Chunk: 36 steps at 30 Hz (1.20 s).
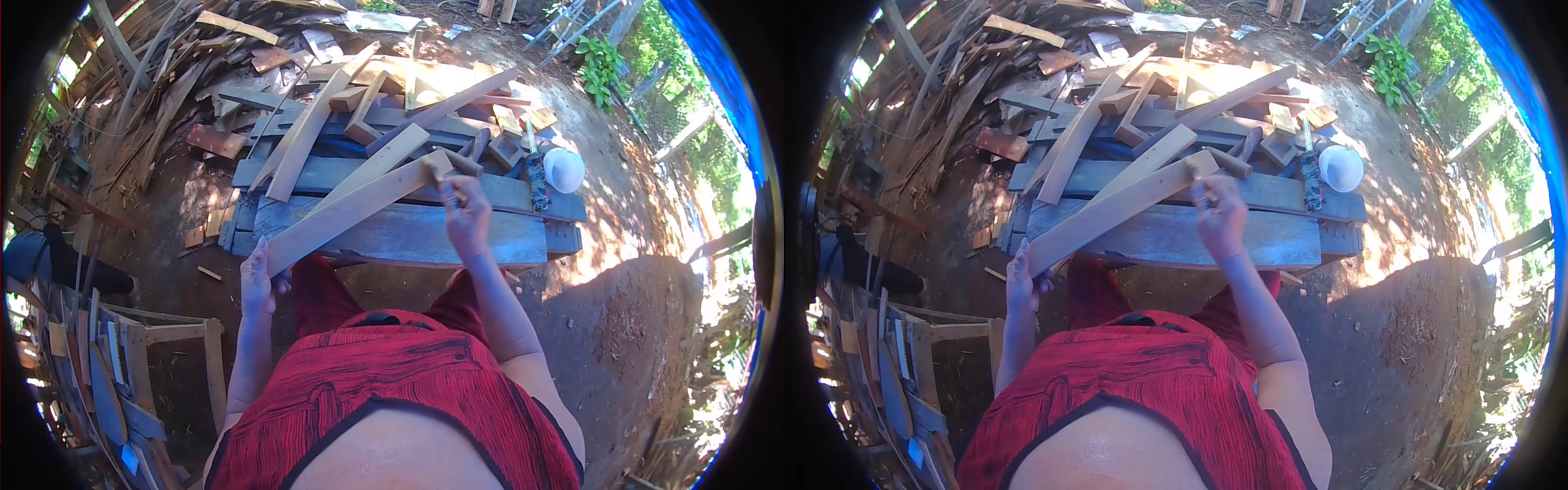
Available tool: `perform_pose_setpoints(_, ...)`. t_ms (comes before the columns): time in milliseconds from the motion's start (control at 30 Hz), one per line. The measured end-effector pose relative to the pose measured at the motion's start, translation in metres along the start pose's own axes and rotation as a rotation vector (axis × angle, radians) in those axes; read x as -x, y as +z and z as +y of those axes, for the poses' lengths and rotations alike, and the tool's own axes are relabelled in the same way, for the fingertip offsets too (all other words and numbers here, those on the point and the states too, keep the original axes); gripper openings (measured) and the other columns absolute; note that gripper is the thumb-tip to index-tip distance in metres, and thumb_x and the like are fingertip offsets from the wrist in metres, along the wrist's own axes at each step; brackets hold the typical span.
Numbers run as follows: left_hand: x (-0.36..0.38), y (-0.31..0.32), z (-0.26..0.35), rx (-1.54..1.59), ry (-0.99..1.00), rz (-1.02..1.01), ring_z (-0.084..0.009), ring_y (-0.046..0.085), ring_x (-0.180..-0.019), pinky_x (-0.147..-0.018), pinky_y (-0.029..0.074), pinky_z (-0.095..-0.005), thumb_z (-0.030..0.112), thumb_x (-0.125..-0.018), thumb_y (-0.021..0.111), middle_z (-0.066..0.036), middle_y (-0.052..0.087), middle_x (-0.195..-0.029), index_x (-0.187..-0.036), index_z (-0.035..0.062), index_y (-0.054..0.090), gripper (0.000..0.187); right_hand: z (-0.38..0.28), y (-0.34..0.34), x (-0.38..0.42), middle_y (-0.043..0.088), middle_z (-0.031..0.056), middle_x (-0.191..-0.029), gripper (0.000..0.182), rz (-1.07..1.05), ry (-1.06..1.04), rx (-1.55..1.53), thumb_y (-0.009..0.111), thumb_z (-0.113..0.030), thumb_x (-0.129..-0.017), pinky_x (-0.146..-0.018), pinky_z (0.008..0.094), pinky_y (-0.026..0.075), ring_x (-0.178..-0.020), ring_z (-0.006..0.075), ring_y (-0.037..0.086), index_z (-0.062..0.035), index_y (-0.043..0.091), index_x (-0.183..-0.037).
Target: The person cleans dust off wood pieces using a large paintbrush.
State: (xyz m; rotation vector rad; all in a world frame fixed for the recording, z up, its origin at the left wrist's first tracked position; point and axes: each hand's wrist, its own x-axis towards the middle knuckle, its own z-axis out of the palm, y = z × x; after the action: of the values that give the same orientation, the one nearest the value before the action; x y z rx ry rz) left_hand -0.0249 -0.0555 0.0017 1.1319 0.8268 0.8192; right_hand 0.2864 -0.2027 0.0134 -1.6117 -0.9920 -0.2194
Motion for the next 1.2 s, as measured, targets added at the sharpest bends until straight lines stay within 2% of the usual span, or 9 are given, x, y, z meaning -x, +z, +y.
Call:
perform_pose_setpoints(133,-0.002,-0.001,-0.004,0.025,0.036,0.031,-0.0082,0.047,-0.037,-0.033,0.039,-0.0192,0.049,-0.091,0.046,-0.005,0.054,-0.057,-0.094,0.001,0.056,0.049,-0.065,0.021,0.018,0.06,0.0131,-0.086,0.009,-0.208,-0.197,-0.061,0.063,-0.008,-0.082,-0.065,0.0307,0.048,-0.078,0.0241,0.061,-0.0019,0.06,-0.088)
perform_pose_setpoints(333,-0.006,-0.003,-0.002,-0.022,-0.011,0.02,-0.0093,0.046,-0.035,-0.034,0.041,-0.022,0.052,-0.09,0.044,-0.005,0.052,-0.055,-0.094,0.0013,0.055,0.053,-0.113,0.038,0.036,0.059,0.0106,-0.083,0.012,-0.405,-0.168,-0.458,0.065,-0.013,-0.082,-0.059,0.0313,0.048,-0.067,0.0222,0.061,-0.0047,0.061,-0.089)
perform_pose_setpoints(433,-0.005,0.0,0.001,-0.013,0.013,0.005,-0.0096,0.046,-0.035,-0.034,0.041,-0.0232,0.052,-0.091,0.044,-0.005,0.052,-0.054,-0.092,0.0014,0.056,0.052,-0.105,0.044,0.036,0.061,0.0075,-0.082,0.014,-0.458,-0.061,-0.734,0.063,-0.016,-0.085,-0.057,0.0272,0.048,-0.066,0.0146,0.059,-0.0039,0.061,-0.09)
perform_pose_setpoints(500,-0.005,0.003,0.001,0.036,0.039,0.028,-0.0099,0.046,-0.035,-0.035,0.041,-0.0233,0.051,-0.09,0.046,-0.005,0.053,-0.055,-0.088,0.0016,0.057,0.05,-0.092,0.043,0.031,0.062,0.0052,-0.08,0.017,-0.504,0.43,-0.996,0.06,-0.019,-0.089,-0.058,0.0246,0.048,-0.065,0.0109,0.059,-0.0025,0.061,-0.091)
perform_pose_setpoints(633,-0.007,0.001,0.004,-0.03,0.0,0.035,-0.0109,0.048,-0.036,-0.034,0.041,-0.0231,0.047,-0.09,0.05,-0.005,0.053,-0.056,-0.089,0.0021,0.057,0.046,-0.014,0.018,0.001,0.065,0.0086,-0.08,0.019,-0.204,0.56,-0.761,0.056,-0.019,-0.091,-0.058,0.025,0.053,-0.06,0.0161,0.063,-0.0018,0.061,-0.092)
perform_pose_setpoints(833,-0.006,0.001,0.0,0.067,-0.049,0.011,-0.0182,0.065,-0.061,-0.048,0.055,-0.0279,0.038,-0.089,0.055,-0.011,0.064,-0.08,-0.106,0.0016,0.055,0.04,0.074,-0.059,-0.002,0.065,0.0111,-0.082,0.018,0.386,0.554,-0.581,0.054,-0.019,-0.091,-0.05,0.026,0.052,-0.058,0.0168,0.064,-0.0024,0.06,-0.089)
perform_pose_setpoints(900,-0.005,0.004,-0.001,0.186,-0.058,-0.019,-0.0235,0.067,-0.073,-0.056,0.058,-0.0321,0.035,-0.088,0.056,-0.014,0.064,-0.092,-0.111,0.001,0.054,0.041,0.076,-0.077,0.007,0.065,0.0105,-0.078,0.019,0.417,0.628,-0.622,0.054,-0.021,-0.091,-0.047,0.0255,0.051,-0.053,0.0163,0.061,-0.0027,0.06,-0.086)
perform_pose_setpoints(1033,-0.006,0.003,-0.006,0.325,-0.074,-0.056,-0.0261,0.067,-0.074,-0.055,0.058,-0.0331,0.033,-0.088,0.057,-0.016,0.064,-0.092,-0.11,0.0003,0.053,0.039,0.098,-0.084,0.034,0.064,0.0112,-0.07,0.025,0.448,0.813,-0.66,0.054,-0.027,-0.091,-0.039,0.0252,0.048,-0.043,0.0175,0.057,-0.0039,0.058,-0.081)
perform_pose_setpoints(1200,-0.017,-0.008,-0.011,0.42,-0.031,-0.001,-0.0301,0.066,-0.072,-0.056,0.059,-0.0345,0.035,-0.087,0.057,-0.02,0.061,-0.097,-0.108,0.0013,0.051,0.04,0.119,-0.068,0.051,0.063,0.0107,-0.066,0.027,0.491,0.817,-0.668,0.055,-0.028,-0.09,-0.036,0.0246,0.045,-0.042,0.0175,0.056,-0.0047,0.058,-0.078)
